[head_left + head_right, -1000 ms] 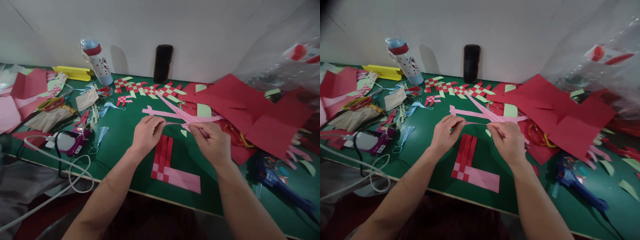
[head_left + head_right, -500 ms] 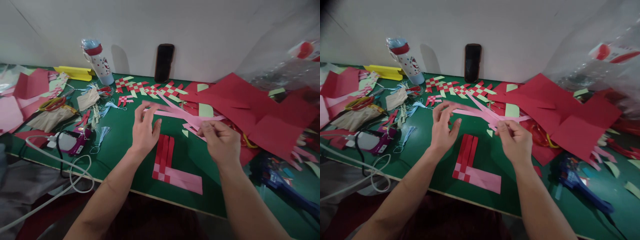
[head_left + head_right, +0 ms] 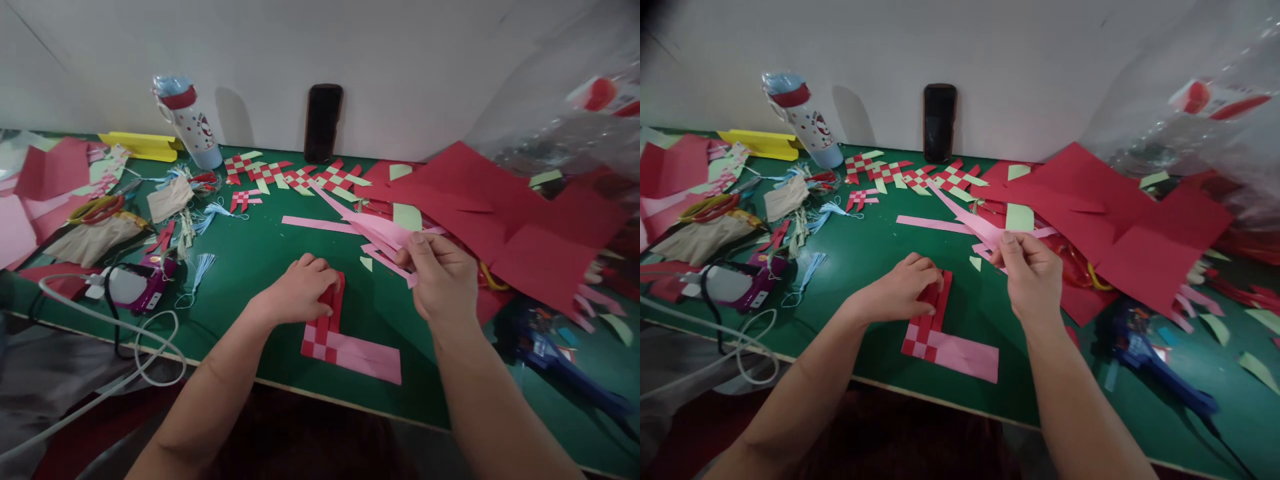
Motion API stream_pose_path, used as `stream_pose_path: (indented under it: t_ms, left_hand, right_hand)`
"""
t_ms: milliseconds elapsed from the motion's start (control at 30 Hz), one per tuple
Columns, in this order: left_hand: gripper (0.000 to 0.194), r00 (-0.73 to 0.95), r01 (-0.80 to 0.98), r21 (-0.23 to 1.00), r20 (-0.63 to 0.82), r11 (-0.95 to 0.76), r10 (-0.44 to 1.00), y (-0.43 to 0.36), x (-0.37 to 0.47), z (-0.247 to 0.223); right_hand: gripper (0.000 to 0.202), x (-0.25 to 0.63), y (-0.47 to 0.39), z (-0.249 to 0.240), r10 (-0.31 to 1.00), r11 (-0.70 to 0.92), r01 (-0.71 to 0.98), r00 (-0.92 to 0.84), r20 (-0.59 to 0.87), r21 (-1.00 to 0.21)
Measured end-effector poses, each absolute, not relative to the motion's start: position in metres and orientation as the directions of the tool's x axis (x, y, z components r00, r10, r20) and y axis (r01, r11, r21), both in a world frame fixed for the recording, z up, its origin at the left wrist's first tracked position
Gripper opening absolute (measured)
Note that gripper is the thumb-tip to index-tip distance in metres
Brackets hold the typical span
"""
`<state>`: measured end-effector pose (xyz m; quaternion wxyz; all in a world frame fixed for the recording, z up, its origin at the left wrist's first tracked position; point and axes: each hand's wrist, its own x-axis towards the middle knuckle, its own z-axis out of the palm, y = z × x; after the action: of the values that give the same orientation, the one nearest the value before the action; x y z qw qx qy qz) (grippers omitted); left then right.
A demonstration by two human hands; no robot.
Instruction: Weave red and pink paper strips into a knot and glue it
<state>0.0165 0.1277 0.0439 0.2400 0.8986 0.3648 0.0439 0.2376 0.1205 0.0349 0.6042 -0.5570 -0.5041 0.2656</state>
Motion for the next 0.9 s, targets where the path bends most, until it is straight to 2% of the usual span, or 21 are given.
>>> stream_pose_path:
  t_ms: [200, 733, 833, 900]
  left_hand:
    - [0.027, 0.726, 0.657, 0.411, -0.117, -0.632, 0.678, 0.1288, 0.0177, 0.0386]
    - [0.024, 0.745, 0.640, 0.444, -0.161, -0.627, 0.647, 0.1316, 0.0146, 0.0410]
    - [0.024, 0.757, 0.611, 0.469, -0.109, -0.638, 0.644, 0.1327, 0.0141, 0.0424]
    - [0.016, 0.753, 0.571, 0.502, -0.006, -0.650, 0.658, 0.1325, 0.0150, 0.0437]
  right_hand:
    - [0.030, 0.2372, 0.1198, 0.0360, 0.889, 0.242, 0.228, 0.338, 0.310, -0.943]
    - [0.028, 0.2358, 0.1185, 0.0324, 0.920, 0.204, 0.218, 0.291, 0.263, -0.954]
    - [0.028, 0.2363, 0.1184, 0.0326, 0.933, 0.190, 0.205, 0.266, 0.241, -0.960]
    - [0.029, 0.2367, 0.1178, 0.0337, 0.944, 0.176, 0.201, 0.242, 0.223, -0.964]
